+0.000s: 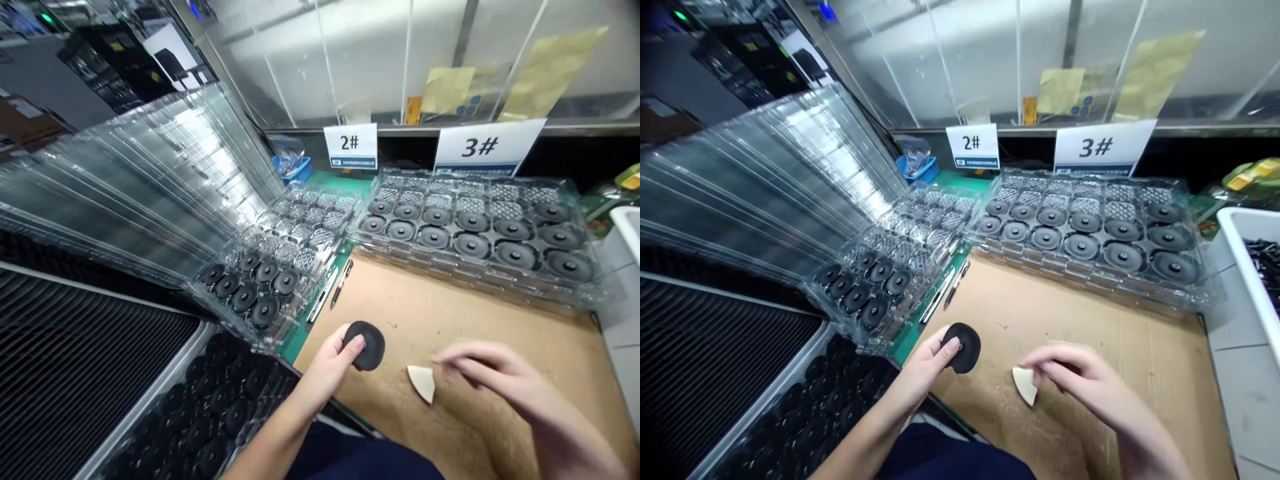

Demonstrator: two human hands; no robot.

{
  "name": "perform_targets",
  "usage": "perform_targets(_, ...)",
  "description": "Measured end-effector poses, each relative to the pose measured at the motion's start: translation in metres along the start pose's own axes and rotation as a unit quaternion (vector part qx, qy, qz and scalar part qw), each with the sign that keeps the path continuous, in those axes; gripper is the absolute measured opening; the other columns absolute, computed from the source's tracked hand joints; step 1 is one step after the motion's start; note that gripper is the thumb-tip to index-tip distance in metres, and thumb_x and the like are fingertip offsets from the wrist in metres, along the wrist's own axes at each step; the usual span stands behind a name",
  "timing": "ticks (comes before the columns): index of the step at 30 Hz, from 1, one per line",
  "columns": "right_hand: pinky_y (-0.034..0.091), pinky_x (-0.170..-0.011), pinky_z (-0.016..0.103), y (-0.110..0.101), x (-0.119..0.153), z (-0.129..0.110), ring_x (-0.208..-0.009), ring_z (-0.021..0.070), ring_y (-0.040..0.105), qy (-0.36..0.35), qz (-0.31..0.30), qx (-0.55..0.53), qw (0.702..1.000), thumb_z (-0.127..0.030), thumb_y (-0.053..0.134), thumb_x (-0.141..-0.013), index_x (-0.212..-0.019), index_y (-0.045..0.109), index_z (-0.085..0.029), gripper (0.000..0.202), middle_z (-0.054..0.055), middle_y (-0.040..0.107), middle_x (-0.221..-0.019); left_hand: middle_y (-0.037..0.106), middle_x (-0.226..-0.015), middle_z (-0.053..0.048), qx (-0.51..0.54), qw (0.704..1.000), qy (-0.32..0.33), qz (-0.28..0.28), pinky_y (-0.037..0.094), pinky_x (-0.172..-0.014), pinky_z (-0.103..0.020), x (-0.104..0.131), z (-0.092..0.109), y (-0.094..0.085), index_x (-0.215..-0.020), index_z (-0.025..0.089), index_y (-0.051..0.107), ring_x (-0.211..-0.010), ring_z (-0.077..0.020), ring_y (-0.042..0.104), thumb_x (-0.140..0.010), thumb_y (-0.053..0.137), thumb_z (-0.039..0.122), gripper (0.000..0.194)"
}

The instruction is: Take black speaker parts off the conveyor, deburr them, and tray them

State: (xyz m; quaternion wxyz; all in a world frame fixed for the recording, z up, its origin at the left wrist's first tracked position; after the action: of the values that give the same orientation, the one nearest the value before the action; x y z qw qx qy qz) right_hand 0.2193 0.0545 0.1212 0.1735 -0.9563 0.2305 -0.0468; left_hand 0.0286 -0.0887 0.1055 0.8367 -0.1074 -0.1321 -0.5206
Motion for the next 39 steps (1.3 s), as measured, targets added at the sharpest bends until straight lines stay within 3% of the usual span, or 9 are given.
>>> perform_targets(4,0.049,-0.07,0.027,0.038,-0.062,0.051,-0.078,0.0156,0.06,0.123,-0.158,-0.131,0.971,-0.035,0.057,-0.083,-0.095,0.072,-0.019,0.025,0.005,0.068,-0.086,0.061,-0.086,-0.003,-0.096,0.994,0.045,0.038,0.041,-0.078,-0.028,-0.02,0.024,-0.017,-0.092,0.017,0.06,-0.084,-0.0186,0.054,-0.079,0.064,0.034,0.021)
perform_targets(8,0.039,-0.045,0.02,0.05,-0.089,0.084,-0.048,0.0068,0.047,0.141,-0.195,-0.234,0.942,-0.044,0.055,-0.08,-0.1,0.068,-0.015,0.038,0.003,0.064,-0.074,0.063,-0.097,-0.003,-0.201,0.975,0.084,0.037,0.041,-0.086,-0.03,-0.038,0.052,-0.023,-0.102,0.02,0.057,-0.092,-0.0201,0.058,-0.079,0.063,0.026,0.024)
perform_targets(11,0.041,-0.05,0.02,0.044,-0.092,0.097,-0.052,0.0053,0.049,0.142,-0.18,-0.318,0.92,-0.051,0.058,-0.077,-0.103,0.064,-0.013,0.046,0.003,0.063,-0.08,0.064,-0.1,-0.004,-0.281,0.948,0.146,0.006,0.045,-0.084,-0.03,-0.067,0.074,-0.006,-0.108,0.021,0.054,-0.093,-0.019,0.061,-0.081,0.059,0.024,0.027)
perform_targets(15,0.042,-0.055,0.021,0.04,-0.093,0.099,-0.055,0.0053,0.051,0.136,-0.166,-0.387,0.897,-0.051,0.066,-0.07,-0.1,0.064,-0.012,0.049,0.003,0.062,-0.078,0.064,-0.109,-0.007,-0.295,0.927,0.222,-0.067,0.048,-0.087,-0.03,-0.148,0.099,0.048,-0.112,0.018,0.051,-0.099,-0.0187,0.061,-0.082,0.057,0.026,0.032)
perform_targets(21,0.042,-0.053,0.021,0.042,-0.102,0.099,-0.055,0.0056,0.051,0.14,-0.156,-0.437,0.874,-0.051,0.07,-0.065,-0.101,0.063,-0.011,0.055,0.001,0.06,-0.074,0.064,-0.108,-0.006,-0.352,0.869,0.33,-0.109,0.048,-0.086,-0.03,-0.289,0.151,0.171,-0.117,0.017,0.05,-0.095,-0.0171,0.061,-0.085,0.053,0.029,0.033)
perform_targets(25,0.042,-0.052,0.021,0.045,-0.108,0.103,-0.054,0.0053,0.05,0.145,-0.153,-0.453,0.866,-0.05,0.072,-0.063,-0.1,0.064,-0.011,0.055,0.001,0.059,-0.072,0.063,-0.11,-0.005,-0.422,0.811,0.385,-0.13,0.042,-0.095,-0.038,-0.343,0.172,0.243,-0.116,0.019,0.054,-0.102,-0.0201,0.056,-0.083,0.059,0.025,0.034)
perform_targets(28,0.042,-0.05,0.021,0.047,-0.112,0.106,-0.054,0.0058,0.051,0.149,-0.145,-0.461,0.863,-0.048,0.071,-0.065,-0.1,0.064,-0.011,0.051,0.0,0.059,-0.071,0.063,-0.108,-0.007,-0.474,0.768,0.398,-0.165,0.041,-0.095,-0.045,-0.367,0.167,0.272,-0.112,0.017,0.058,-0.104,-0.0225,0.056,-0.081,0.062,0.025,0.032)
perform_targets(34,0.043,-0.049,0.021,0.048,-0.114,0.112,-0.051,0.0059,0.051,0.153,-0.136,-0.474,0.857,-0.038,0.066,-0.074,-0.101,0.063,-0.011,0.039,0.0,0.06,-0.069,0.037,-0.141,-0.018,-0.521,0.732,0.422,-0.122,0.021,-0.107,-0.058,-0.367,0.161,0.258,-0.129,0.019,0.05,-0.136,-0.0358,0.023,-0.083,0.061,0.028,0.049)
perform_targets(39,0.042,-0.049,0.02,0.046,-0.112,0.112,-0.052,0.0061,0.052,0.148,-0.13,-0.477,0.856,-0.037,0.067,-0.072,-0.101,0.062,-0.01,0.04,0.001,0.06,-0.07,0.02,-0.152,-0.01,-0.512,0.723,0.463,-0.038,0.013,-0.113,-0.051,-0.279,0.162,0.18,-0.135,0.025,0.043,-0.142,-0.0273,0.006,-0.091,0.048,0.029,0.044)
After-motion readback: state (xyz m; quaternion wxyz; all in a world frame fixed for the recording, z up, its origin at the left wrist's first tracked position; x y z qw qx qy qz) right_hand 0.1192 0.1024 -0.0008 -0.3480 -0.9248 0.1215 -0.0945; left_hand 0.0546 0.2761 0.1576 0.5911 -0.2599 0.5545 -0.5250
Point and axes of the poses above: each hand's wrist, its own x-axis away from the middle knuckle, its own y-axis out of the palm, z = x × y, the point moved 5 cm from there along -x, towards the middle knuckle
